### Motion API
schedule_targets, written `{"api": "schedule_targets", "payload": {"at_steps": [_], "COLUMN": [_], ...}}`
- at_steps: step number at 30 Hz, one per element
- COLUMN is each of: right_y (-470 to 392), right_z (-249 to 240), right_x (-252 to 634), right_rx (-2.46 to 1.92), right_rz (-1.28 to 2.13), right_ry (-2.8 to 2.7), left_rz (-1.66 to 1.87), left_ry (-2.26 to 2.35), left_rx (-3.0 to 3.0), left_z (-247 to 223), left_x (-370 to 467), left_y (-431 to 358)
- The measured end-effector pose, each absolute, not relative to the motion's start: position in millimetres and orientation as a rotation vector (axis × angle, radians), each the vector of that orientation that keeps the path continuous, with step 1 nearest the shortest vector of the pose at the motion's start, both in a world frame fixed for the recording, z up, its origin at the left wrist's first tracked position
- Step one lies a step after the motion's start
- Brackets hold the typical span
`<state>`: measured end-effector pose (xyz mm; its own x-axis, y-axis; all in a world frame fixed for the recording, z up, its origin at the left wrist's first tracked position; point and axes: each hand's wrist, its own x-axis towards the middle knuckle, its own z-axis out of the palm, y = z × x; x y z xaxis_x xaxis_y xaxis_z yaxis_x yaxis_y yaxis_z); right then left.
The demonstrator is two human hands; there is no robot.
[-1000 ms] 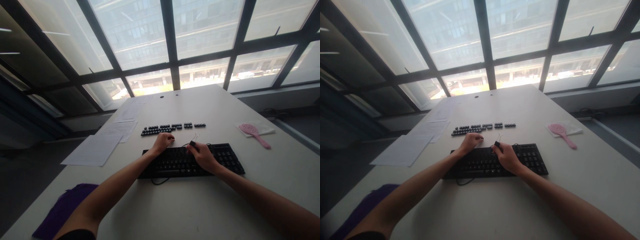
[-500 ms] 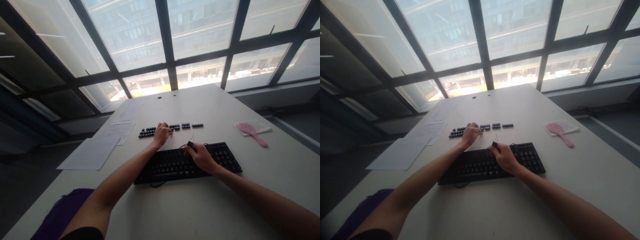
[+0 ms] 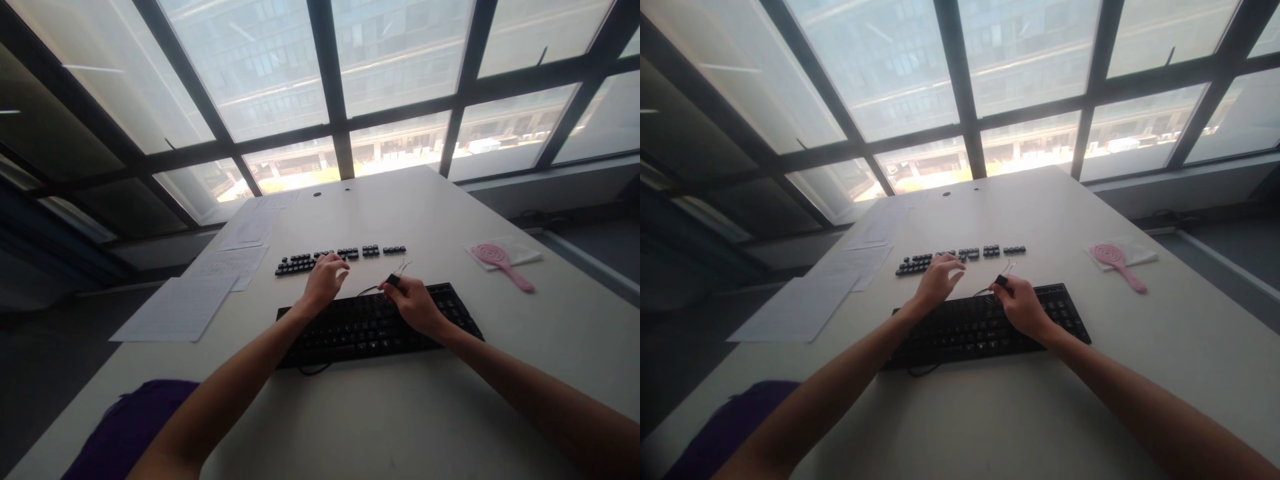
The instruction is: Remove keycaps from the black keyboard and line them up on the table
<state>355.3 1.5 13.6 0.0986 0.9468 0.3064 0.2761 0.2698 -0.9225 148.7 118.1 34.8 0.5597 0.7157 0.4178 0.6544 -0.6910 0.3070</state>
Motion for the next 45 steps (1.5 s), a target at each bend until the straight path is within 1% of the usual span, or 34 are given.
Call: {"api": "schedule_targets", "payload": {"at_steps": [4, 7, 16, 22, 25, 31, 34, 39, 45], "right_y": [0, -1, 0, -12, -15, -10, -7, -7, -9], "right_z": [15, 16, 23, 12, 7, 7, 9, 9, 9], "right_x": [358, 356, 352, 345, 341, 346, 349, 351, 344], "right_rx": [-1.204, -1.194, -1.148, -1.22, -1.217, -1.256, -1.27, -1.299, -1.312], "right_rz": [0.758, 0.745, 0.747, 0.465, 0.44, 0.705, 0.763, 0.768, 0.645], "right_ry": [-1.562, -1.679, -1.893, -1.995, -1.922, -1.696, -1.63, -1.547, -1.525], "left_rz": [0.737, 0.754, 0.772, 0.72, 0.658, 0.619, 0.623, 0.677, 0.833], "left_ry": [1.026, 0.976, 0.997, 0.912, 0.868, 0.953, 0.963, 0.935, 0.886], "left_rx": [2.597, 2.519, 2.445, 2.476, 2.497, 2.441, 2.401, 2.32, 2.263], "left_z": [31, 22, 9, 16, 18, 11, 9, 9, 10], "left_x": [162, 168, 169, 168, 168, 171, 171, 169, 167], "left_y": [66, 44, 39, 32, 31, 37, 38, 38, 35]}}
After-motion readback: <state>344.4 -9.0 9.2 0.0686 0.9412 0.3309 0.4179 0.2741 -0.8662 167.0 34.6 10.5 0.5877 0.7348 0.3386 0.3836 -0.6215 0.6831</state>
